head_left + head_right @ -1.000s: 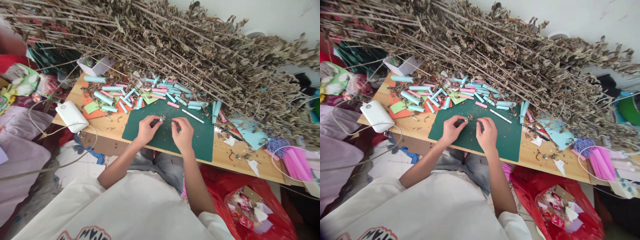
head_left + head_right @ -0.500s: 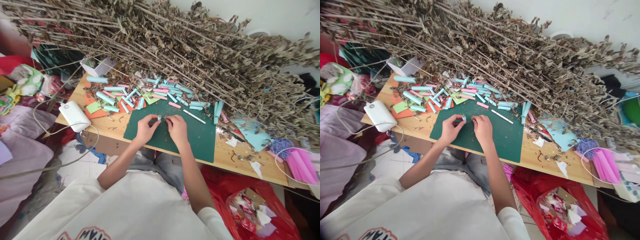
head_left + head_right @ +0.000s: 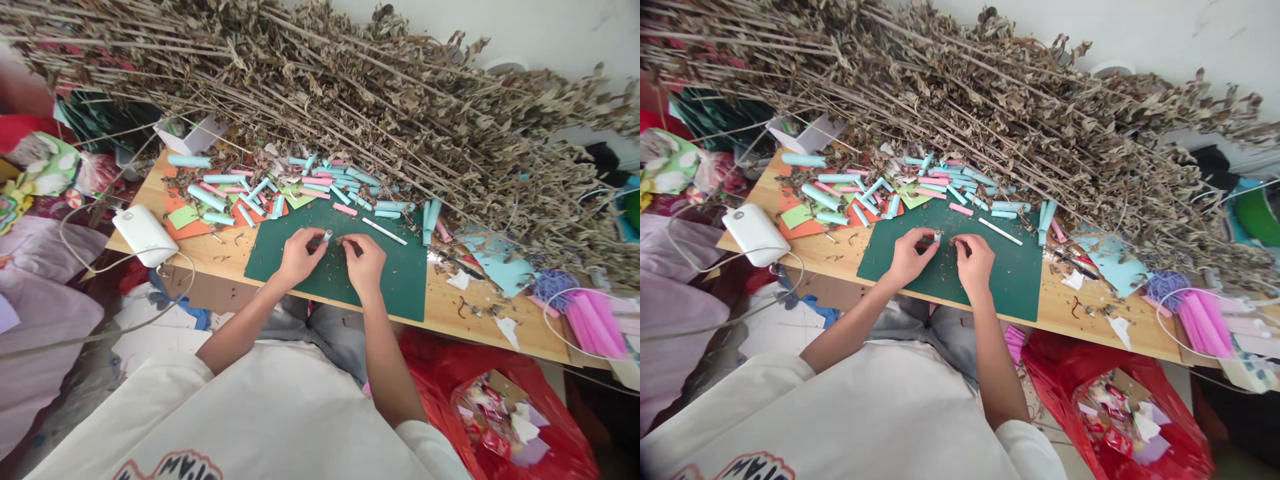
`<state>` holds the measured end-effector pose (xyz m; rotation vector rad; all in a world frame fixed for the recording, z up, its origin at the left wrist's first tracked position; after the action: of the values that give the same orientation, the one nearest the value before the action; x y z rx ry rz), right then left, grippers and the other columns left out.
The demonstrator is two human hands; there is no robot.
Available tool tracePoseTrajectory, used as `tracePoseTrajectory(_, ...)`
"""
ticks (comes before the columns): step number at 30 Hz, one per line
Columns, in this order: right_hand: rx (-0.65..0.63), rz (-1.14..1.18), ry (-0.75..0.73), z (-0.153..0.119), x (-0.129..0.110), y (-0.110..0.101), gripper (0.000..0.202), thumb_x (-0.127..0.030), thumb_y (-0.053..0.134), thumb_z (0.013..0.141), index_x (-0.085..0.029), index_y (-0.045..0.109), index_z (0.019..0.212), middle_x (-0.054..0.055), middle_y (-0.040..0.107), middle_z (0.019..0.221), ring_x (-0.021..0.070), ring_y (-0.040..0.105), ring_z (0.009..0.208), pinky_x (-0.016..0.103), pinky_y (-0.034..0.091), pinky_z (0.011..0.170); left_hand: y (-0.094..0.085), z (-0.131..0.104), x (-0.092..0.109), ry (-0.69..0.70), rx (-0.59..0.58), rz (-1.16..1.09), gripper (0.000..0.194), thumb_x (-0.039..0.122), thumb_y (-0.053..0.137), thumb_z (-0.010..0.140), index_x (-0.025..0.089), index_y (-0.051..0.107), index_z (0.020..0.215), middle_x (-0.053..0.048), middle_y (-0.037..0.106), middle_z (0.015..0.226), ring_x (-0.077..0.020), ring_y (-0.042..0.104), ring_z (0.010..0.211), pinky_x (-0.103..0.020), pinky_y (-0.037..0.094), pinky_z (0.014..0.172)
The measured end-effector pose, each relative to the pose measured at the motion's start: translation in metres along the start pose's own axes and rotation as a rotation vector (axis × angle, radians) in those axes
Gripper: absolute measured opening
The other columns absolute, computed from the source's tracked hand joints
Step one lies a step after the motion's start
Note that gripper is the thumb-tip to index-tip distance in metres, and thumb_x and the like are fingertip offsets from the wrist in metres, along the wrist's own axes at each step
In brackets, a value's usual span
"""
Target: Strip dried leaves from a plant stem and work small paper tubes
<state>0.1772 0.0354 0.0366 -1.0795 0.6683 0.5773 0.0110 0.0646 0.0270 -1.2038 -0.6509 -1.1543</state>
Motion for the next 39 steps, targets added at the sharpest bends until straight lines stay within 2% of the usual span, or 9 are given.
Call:
tracePoseTrajectory(5, 0.026, 0.093, 0.028, -0.001, -0.006, 0.001, 0.014, -0.023, 0.058, 0.087, -0.021, 0.072, 0.087, 0.005, 0.069, 0.088, 0.0184, 0.064, 0.081, 0.032, 0.052, 0.074, 0.006, 0.002, 0.008, 0.059, -0.052, 0.036, 0.016, 0.020, 0.061, 0.086, 0.017, 0.064, 0.101, -0.002, 0.065, 0.081, -0.0104, 0.057, 0.066, -0.021, 0.049, 0.063)
tracePoseTrajectory(11, 0.029, 0.186, 0.053, -0.003, -0.014, 0.002, 0.012, -0.024, 0.058, 0.087, -0.021, 0.070, 0.085, 0.004, 0.068, 0.087, 0.0176, 0.063, 0.081, 0.032, 0.052, 0.076, 0.016, 0.004, 0.011, 0.122, -0.133, 0.010, 0.011, 0.021, 0.058, 0.089, 0.016, 0.064, 0.097, -0.005, 0.063, 0.087, -0.0121, 0.056, 0.071, -0.023, 0.047, 0.065)
tracePoseTrajectory(15, 0.013, 0.286, 0.096, -0.004, -0.011, 0.005, 0.009, -0.024, 0.060, 0.085, -0.020, 0.068, 0.083, 0.003, 0.066, 0.085, 0.0163, 0.062, 0.079, 0.030, 0.052, 0.074, 0.016, 0.005, 0.008, 0.132, -0.118, 0.015, 0.010, 0.020, 0.058, 0.089, 0.016, 0.064, 0.095, -0.005, 0.063, 0.093, -0.0121, 0.057, 0.073, -0.023, 0.048, 0.067)
tracePoseTrajectory(21, 0.138, 0.392, 0.127, -0.002, -0.011, -0.011, 0.014, -0.033, 0.062, 0.085, -0.019, 0.066, 0.083, 0.004, 0.066, 0.086, 0.0172, 0.064, 0.081, 0.030, 0.053, 0.073, 0.016, 0.000, 0.005, 0.166, -0.129, 0.019, 0.016, 0.025, 0.056, 0.092, 0.017, 0.067, 0.101, -0.007, 0.065, 0.098, -0.0146, 0.061, 0.083, -0.025, 0.050, 0.073)
tracePoseTrajectory(24, 0.119, 0.356, 0.059, 0.000, -0.027, -0.020, 0.015, -0.034, 0.061, 0.087, -0.020, 0.067, 0.084, 0.005, 0.066, 0.089, 0.0180, 0.064, 0.084, 0.031, 0.054, 0.072, 0.016, -0.001, 0.004, 0.162, -0.130, 0.017, 0.017, 0.026, 0.057, 0.092, 0.017, 0.067, 0.102, -0.007, 0.066, 0.097, -0.0149, 0.062, 0.083, -0.026, 0.050, 0.074)
tracePoseTrajectory(29, -0.006, 0.146, -0.034, -0.001, -0.050, -0.021, 0.016, -0.030, 0.056, 0.092, -0.024, 0.070, 0.090, 0.005, 0.067, 0.092, 0.0177, 0.064, 0.083, 0.033, 0.054, 0.075, 0.017, -0.002, 0.005, 0.167, -0.140, 0.015, 0.017, 0.028, 0.058, 0.092, 0.018, 0.067, 0.102, -0.007, 0.066, 0.097, -0.0153, 0.063, 0.084, -0.026, 0.051, 0.074)
tracePoseTrajectory(34, -0.033, -0.008, -0.136, -0.004, -0.054, -0.015, 0.021, -0.027, 0.051, 0.095, -0.024, 0.072, 0.095, 0.006, 0.067, 0.092, 0.0192, 0.064, 0.089, 0.035, 0.053, 0.082, 0.016, -0.002, 0.004, 0.179, -0.139, 0.013, 0.015, 0.026, 0.058, 0.092, 0.018, 0.067, 0.101, -0.007, 0.065, 0.097, -0.0146, 0.062, 0.083, -0.025, 0.050, 0.071)
tracePoseTrajectory(39, -0.027, -0.032, -0.174, -0.005, -0.054, -0.013, 0.022, -0.025, 0.048, 0.096, -0.023, 0.069, 0.098, 0.007, 0.067, 0.095, 0.0197, 0.063, 0.092, 0.035, 0.052, 0.084, 0.016, -0.002, 0.004, 0.184, -0.134, 0.014, 0.015, 0.027, 0.059, 0.092, 0.018, 0.066, 0.101, -0.007, 0.065, 0.096, -0.0147, 0.062, 0.084, -0.025, 0.050, 0.073)
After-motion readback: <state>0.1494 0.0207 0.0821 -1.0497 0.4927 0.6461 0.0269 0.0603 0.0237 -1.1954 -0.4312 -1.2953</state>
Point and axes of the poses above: each hand's wrist, its own z-axis towards the middle knuckle, its own y-axis out of the palm, x = y × z, the point moved 7 cm from there along z, towards the middle knuckle
